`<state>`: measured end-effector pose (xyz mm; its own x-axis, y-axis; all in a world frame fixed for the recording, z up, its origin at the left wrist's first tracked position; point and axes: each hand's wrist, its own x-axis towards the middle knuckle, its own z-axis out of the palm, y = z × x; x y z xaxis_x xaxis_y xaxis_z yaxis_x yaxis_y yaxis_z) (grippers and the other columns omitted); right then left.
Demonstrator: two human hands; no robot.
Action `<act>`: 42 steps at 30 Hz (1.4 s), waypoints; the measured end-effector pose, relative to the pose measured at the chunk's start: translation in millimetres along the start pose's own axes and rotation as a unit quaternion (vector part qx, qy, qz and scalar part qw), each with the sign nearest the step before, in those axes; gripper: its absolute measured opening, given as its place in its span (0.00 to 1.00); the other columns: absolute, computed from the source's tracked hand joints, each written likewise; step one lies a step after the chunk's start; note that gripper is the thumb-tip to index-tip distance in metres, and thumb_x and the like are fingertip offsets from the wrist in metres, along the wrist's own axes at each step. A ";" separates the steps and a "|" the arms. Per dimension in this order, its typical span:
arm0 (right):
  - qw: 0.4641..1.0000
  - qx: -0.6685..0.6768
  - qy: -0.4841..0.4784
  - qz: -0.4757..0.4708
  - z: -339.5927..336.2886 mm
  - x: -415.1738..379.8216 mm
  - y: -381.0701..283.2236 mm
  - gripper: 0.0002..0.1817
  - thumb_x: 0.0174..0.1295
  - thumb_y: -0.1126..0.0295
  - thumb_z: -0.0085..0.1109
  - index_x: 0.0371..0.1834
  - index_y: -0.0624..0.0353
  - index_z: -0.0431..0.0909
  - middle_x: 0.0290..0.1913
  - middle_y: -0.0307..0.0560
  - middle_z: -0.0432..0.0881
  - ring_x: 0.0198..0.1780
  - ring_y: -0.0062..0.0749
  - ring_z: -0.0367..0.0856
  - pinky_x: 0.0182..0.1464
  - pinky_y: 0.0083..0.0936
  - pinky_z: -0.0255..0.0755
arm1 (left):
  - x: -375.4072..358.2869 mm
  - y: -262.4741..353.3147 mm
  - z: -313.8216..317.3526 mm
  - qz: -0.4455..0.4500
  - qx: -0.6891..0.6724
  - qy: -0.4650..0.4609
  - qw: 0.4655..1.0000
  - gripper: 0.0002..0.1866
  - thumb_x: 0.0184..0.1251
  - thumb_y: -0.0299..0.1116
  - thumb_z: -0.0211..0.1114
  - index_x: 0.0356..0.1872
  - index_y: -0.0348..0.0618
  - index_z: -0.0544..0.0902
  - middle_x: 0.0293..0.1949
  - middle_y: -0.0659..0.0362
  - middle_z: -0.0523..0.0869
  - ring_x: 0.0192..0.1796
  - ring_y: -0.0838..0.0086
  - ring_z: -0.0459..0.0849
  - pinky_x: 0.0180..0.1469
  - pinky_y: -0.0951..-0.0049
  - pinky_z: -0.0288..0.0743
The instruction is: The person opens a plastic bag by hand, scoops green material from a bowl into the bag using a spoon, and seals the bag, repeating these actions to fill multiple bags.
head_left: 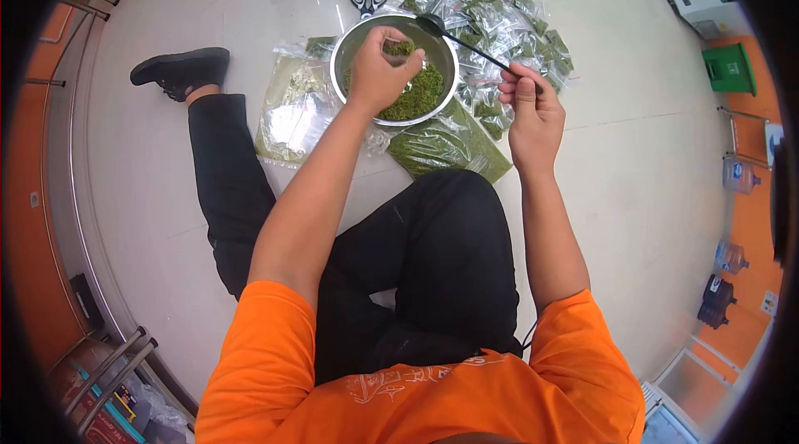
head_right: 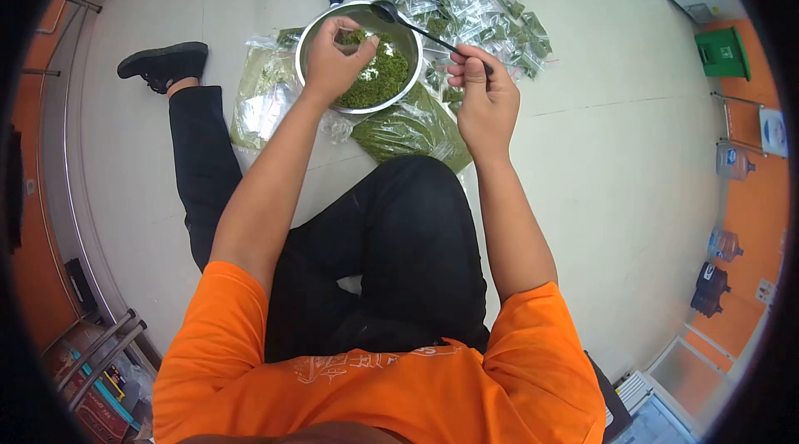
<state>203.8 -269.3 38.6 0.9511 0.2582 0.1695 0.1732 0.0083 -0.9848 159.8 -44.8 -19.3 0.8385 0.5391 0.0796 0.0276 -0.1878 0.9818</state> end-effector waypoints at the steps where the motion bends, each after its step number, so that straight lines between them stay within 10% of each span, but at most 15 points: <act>1: 1.000 0.004 0.012 0.013 -0.2 0.0 4.4 0.16 0.79 0.65 0.52 0.55 0.69 0.80 0.45 0.50 0.86 0.42 0.25 0.84 0.46 0.21 0.79 | 3.3 -13.7 2.9 0.016 0.021 0.020 0.999 0.24 0.57 0.38 0.78 0.48 0.38 0.77 0.43 0.54 0.85 0.46 0.69 0.87 0.50 0.68 0.80; 12: 0.980 -0.003 -0.010 0.197 1.8 -11.7 48.5 0.17 0.78 0.68 0.53 0.60 0.70 0.78 0.49 0.50 0.86 0.43 0.24 0.83 0.47 0.21 0.80 | 0.6 -48.9 7.1 -0.033 0.017 0.044 0.998 0.22 0.56 0.37 0.77 0.47 0.42 0.76 0.42 0.58 0.85 0.49 0.70 0.85 0.51 0.67 0.78; 16: 0.971 -0.016 -0.031 0.236 6.0 -11.5 56.8 0.16 0.77 0.70 0.53 0.60 0.69 0.78 0.49 0.49 0.86 0.44 0.24 0.84 0.47 0.21 0.80 | 1.1 -46.7 2.8 -0.009 0.261 0.002 0.965 0.24 0.51 0.40 0.78 0.45 0.44 0.78 0.41 0.57 0.87 0.48 0.63 0.86 0.51 0.65 0.79; 31: 0.960 -0.038 -0.074 0.267 7.2 -18.0 62.5 0.17 0.77 0.70 0.52 0.63 0.67 0.75 0.51 0.47 0.86 0.46 0.24 0.83 0.49 0.22 0.79 | 8.4 -44.3 -1.5 -0.078 0.093 0.005 0.993 0.27 0.50 0.40 0.79 0.48 0.39 0.77 0.41 0.54 0.87 0.44 0.68 0.87 0.51 0.66 0.81; 42: 0.958 -0.042 -0.079 0.273 -1.6 -17.0 65.1 0.16 0.77 0.70 0.53 0.62 0.66 0.75 0.51 0.46 0.87 0.46 0.23 0.84 0.47 0.21 0.78 | 76.0 -47.6 -86.3 0.004 0.123 0.226 0.966 0.32 0.52 0.42 0.81 0.53 0.36 0.76 0.51 0.51 0.86 0.55 0.64 0.84 0.60 0.64 0.77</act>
<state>199.4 -274.7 -28.3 0.8564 0.3446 -0.3846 -0.3132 -0.2456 -0.9174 175.3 76.0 -45.2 0.5168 0.8303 0.2086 0.1978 -0.3529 0.9145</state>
